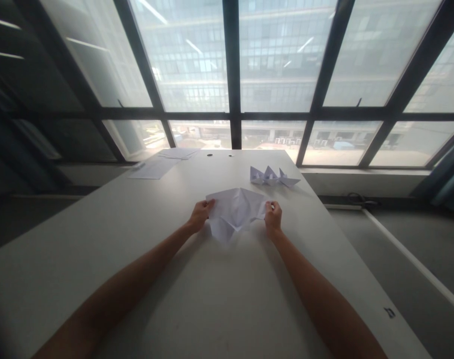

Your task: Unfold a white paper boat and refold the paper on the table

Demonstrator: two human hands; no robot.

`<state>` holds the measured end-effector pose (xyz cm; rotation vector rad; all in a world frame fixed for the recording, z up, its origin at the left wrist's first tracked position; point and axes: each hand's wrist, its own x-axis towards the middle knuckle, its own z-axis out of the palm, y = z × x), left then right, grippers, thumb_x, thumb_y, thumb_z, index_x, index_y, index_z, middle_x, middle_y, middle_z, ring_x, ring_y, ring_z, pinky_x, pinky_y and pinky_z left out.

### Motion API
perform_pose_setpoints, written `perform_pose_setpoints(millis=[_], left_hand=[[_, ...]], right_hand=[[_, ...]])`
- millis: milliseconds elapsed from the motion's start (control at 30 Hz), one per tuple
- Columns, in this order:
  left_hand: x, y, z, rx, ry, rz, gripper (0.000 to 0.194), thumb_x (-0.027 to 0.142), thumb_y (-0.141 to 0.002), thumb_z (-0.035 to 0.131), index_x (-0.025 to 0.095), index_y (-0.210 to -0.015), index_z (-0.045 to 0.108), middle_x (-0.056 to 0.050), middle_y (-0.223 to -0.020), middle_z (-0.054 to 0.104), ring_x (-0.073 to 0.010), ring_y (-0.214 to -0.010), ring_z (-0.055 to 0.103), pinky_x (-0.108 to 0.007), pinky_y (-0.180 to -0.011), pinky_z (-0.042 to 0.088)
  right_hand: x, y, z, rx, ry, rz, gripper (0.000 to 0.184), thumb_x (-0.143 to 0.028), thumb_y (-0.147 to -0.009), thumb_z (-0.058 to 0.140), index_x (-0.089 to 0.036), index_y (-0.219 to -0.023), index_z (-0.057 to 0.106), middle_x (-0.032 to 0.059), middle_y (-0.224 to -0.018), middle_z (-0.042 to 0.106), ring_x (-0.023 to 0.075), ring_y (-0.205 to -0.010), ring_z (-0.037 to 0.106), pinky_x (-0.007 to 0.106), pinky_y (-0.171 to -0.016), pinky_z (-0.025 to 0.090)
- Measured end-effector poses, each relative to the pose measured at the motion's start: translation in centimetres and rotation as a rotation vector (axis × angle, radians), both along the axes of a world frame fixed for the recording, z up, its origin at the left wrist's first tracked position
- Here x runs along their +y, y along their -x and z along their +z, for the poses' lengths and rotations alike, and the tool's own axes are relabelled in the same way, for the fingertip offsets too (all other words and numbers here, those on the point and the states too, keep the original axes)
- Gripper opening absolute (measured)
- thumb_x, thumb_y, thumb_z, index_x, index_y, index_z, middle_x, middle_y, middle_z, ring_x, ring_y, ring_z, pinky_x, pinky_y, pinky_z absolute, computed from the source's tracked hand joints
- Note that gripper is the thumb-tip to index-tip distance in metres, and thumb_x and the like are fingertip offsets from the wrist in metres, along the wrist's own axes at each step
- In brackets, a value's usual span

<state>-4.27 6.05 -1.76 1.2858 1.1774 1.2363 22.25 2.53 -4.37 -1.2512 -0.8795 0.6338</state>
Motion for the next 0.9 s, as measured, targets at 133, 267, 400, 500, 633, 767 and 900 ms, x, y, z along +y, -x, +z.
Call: perform_pose_setpoints(millis=[133, 267, 400, 500, 633, 767, 900], left_hand=[[0.7, 1.0, 0.4, 0.07, -0.069, 0.006, 0.042, 0.055, -0.079, 0.071, 0.013, -0.076, 0.065, 0.002, -0.054, 0.055, -0.0095, -0.044, 0.046, -0.022, -0.04, 0.034], [0.5, 0.9, 0.5, 0.083, -0.086, -0.042, 0.045, 0.055, -0.078, 0.072, 0.013, -0.092, 0.066, -0.001, -0.062, 0.061, -0.012, -0.05, 0.053, -0.022, -0.044, 0.041], [-0.7, -0.2, 0.3, -0.146, 0.06, -0.298, 0.062, 0.055, -0.079, 0.073, 0.023, -0.127, 0.053, -0.01, -0.107, 0.07, -0.0203, -0.083, 0.069, -0.029, -0.066, 0.055], [-1.4, -1.0, 0.0, -0.178, 0.146, -0.424, 0.065, 0.046, -0.074, 0.08, 0.021, -0.128, 0.053, -0.012, -0.111, 0.07, -0.023, -0.089, 0.07, -0.032, -0.073, 0.056], [-1.4, -1.4, -0.4, 0.0, 0.0, -0.164, 0.052, 0.035, -0.076, 0.074, 0.013, -0.12, 0.058, -0.009, -0.089, 0.072, -0.0178, -0.069, 0.066, -0.025, -0.059, 0.051], [-1.6, -1.6, -0.7, 0.204, -0.263, 0.037, 0.05, 0.031, -0.081, 0.065, 0.01, -0.126, 0.058, 0.004, -0.059, 0.059, -0.0082, -0.046, 0.046, -0.016, -0.045, 0.031], [-2.0, -1.9, -0.8, 0.298, -0.389, 0.091, 0.056, 0.033, -0.084, 0.059, 0.011, -0.136, 0.052, 0.01, -0.048, 0.044, -0.0063, -0.041, 0.032, -0.016, -0.043, 0.022]], right_hand=[[0.2, -0.6, 0.0, -0.011, 0.052, -0.012, 0.037, -0.055, -0.075, 0.059, -0.019, -0.084, 0.054, -0.0054, -0.056, 0.05, 0.0113, -0.045, 0.042, 0.023, -0.041, 0.034], [0.0, -0.8, 0.1, -0.055, 0.053, 0.016, 0.041, -0.059, -0.076, 0.059, -0.02, -0.089, 0.052, -0.0045, -0.059, 0.053, 0.0138, -0.047, 0.048, 0.025, -0.042, 0.038], [-0.1, -1.2, 0.2, -0.24, -0.064, -0.141, 0.04, -0.059, -0.082, 0.054, -0.02, -0.085, 0.052, -0.0071, -0.054, 0.043, 0.012, -0.047, 0.04, 0.025, -0.047, 0.034], [-0.2, -1.3, 0.5, -0.266, -0.12, -0.216, 0.039, -0.058, -0.083, 0.053, -0.019, -0.084, 0.052, -0.0077, -0.055, 0.04, 0.0112, -0.048, 0.038, 0.025, -0.048, 0.033], [-0.4, -0.4, 0.8, -0.065, -0.038, -0.078, 0.046, -0.057, -0.075, 0.063, -0.019, -0.098, 0.052, -0.0049, -0.065, 0.052, 0.0126, -0.053, 0.049, 0.024, -0.049, 0.041], [-0.7, 1.4, 0.8, 0.064, 0.109, 0.205, 0.066, -0.047, -0.065, 0.074, -0.02, -0.119, 0.047, 0.0017, -0.089, 0.063, 0.0167, -0.068, 0.064, 0.027, -0.056, 0.052], [-0.7, 2.3, 0.4, -0.003, 0.191, 0.189, 0.068, -0.036, -0.062, 0.074, -0.019, -0.122, 0.047, 0.0054, -0.096, 0.064, 0.0182, -0.071, 0.066, 0.028, -0.059, 0.054]])
